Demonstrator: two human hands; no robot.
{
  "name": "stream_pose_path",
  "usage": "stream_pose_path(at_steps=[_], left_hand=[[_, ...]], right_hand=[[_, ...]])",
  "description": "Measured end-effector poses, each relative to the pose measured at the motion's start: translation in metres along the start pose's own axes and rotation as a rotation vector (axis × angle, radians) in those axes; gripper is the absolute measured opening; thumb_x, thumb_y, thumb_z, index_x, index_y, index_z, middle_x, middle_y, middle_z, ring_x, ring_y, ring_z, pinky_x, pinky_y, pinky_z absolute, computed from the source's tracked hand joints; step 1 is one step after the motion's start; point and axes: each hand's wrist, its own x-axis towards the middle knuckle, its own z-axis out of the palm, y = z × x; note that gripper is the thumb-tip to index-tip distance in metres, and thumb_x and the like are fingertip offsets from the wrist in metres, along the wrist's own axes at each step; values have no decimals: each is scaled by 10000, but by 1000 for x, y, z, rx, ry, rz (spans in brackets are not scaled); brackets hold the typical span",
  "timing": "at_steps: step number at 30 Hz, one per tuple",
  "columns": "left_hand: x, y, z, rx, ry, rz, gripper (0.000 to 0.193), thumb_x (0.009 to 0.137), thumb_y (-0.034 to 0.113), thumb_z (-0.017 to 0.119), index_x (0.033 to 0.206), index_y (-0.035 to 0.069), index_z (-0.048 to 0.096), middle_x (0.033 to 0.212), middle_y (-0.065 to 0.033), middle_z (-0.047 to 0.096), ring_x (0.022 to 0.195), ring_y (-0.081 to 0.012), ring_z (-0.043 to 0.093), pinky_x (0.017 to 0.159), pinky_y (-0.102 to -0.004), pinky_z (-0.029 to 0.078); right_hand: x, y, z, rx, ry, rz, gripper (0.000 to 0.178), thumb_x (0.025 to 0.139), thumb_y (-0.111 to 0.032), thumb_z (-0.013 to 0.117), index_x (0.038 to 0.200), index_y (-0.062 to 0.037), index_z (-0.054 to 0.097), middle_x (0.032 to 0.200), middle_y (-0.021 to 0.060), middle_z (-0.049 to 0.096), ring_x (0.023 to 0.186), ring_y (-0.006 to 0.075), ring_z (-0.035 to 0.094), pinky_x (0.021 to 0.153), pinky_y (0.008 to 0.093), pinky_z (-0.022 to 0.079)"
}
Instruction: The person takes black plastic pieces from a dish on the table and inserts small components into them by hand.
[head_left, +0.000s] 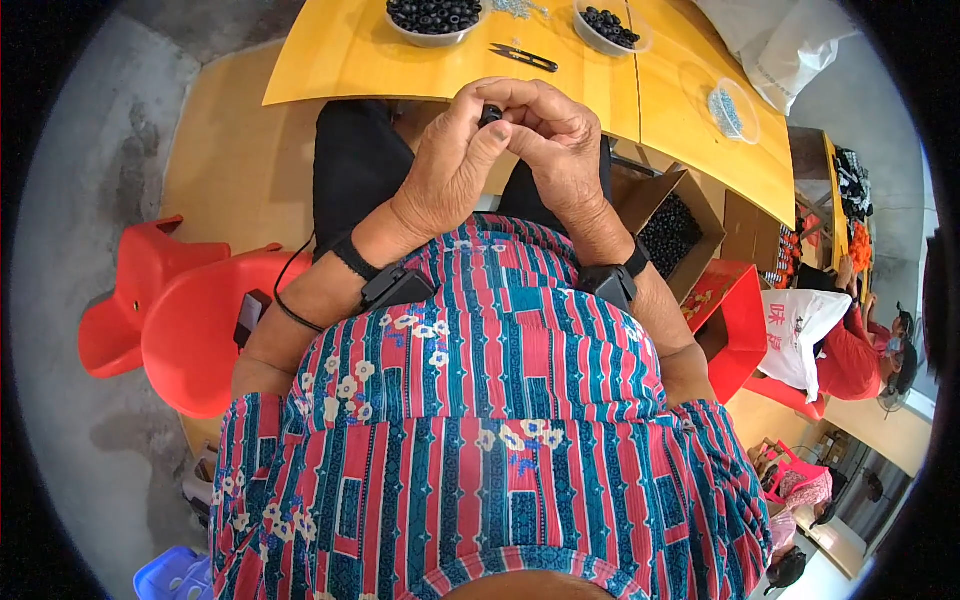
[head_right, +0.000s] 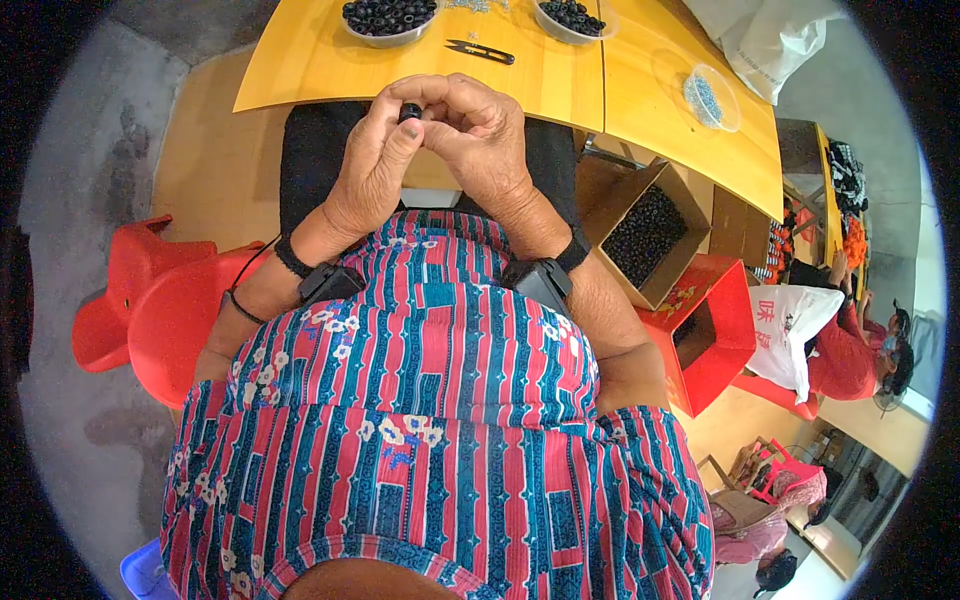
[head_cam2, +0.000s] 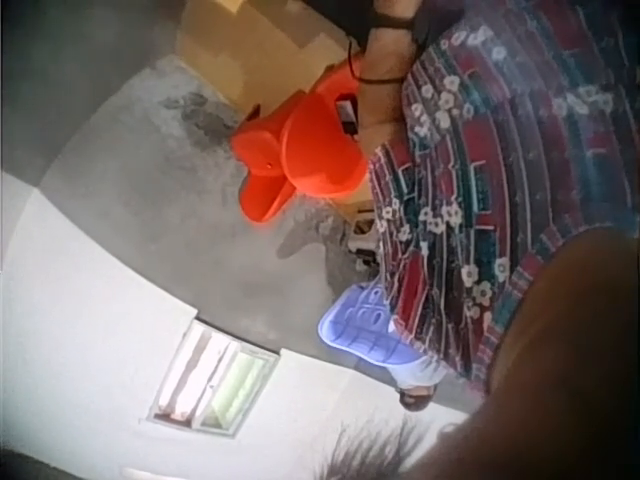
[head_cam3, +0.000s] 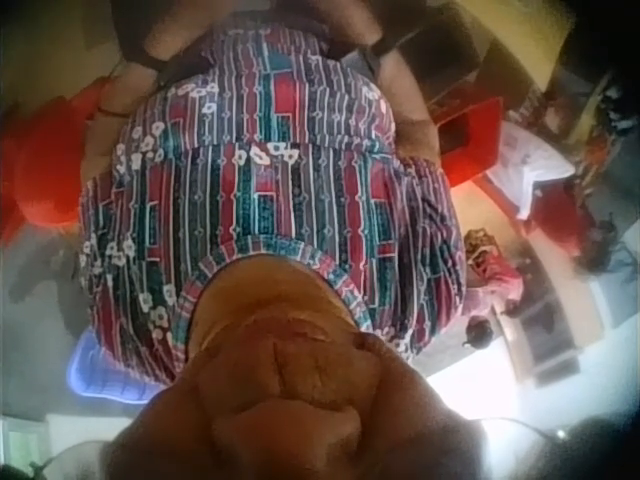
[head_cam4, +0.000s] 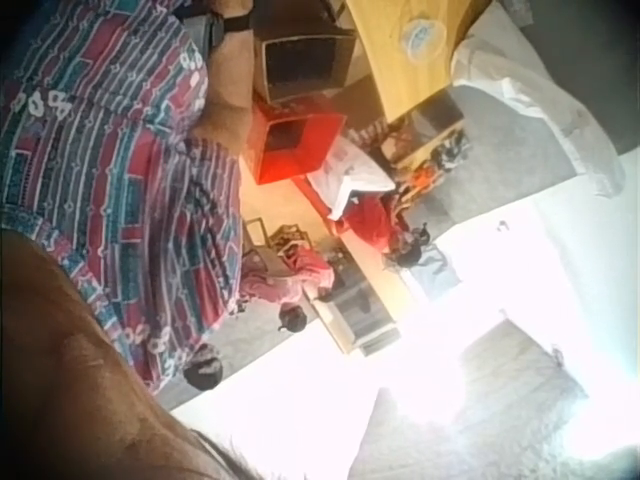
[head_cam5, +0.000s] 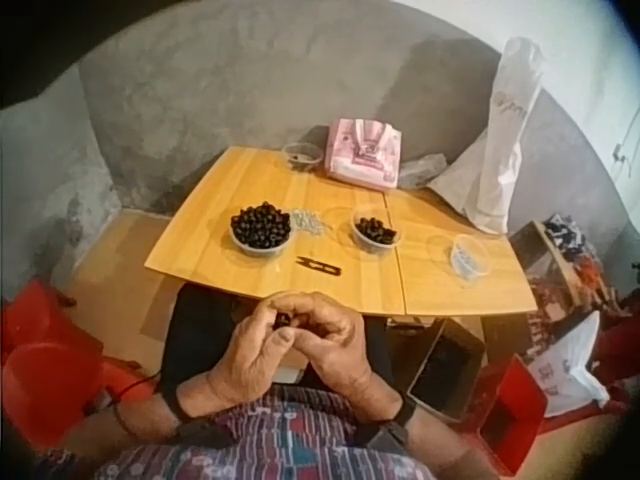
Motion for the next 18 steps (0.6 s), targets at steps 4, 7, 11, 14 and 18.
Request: stream_pose_path(at_steps=[4,7,11,14,18], left_hand=[[1,1,1,-21,9,-13,355,936,262,430,1136,-32,447,922,-170,586,881,-265,593,768,-332,458],[3,-8,4,8,78,60,315,926,228,440,1101,-33,464,858,-172,580,821,-273,593,719,-341,458],[3,-12,6,39,124,36,257,913,203,452,1022,-28,485,811,-174,573,762,-296,582,672,-355,451],[3,-12,9,40,146,-12,237,906,197,462,989,-23,486,808,-180,572,754,-308,578,663,-361,450],[2,-20,5,63,95,-100,256,926,201,455,1051,-20,494,873,-144,596,798,-250,597,696,-325,466]], right_hand=[[1,-2,1,-26,0,-17,284,706,54,617,965,-49,669,812,1,609,704,63,546,640,192,451],[3,3,2,3,16,17,283,705,70,603,959,-38,669,818,2,616,715,64,557,656,188,457],[4,6,6,81,26,45,259,742,91,567,965,-5,658,829,16,631,746,74,590,685,212,504],[4,4,8,90,50,67,238,770,95,549,970,13,649,839,30,640,764,87,607,692,235,528],[5,10,6,173,37,126,227,800,74,542,1005,28,627,860,47,646,762,107,617,699,251,537]])
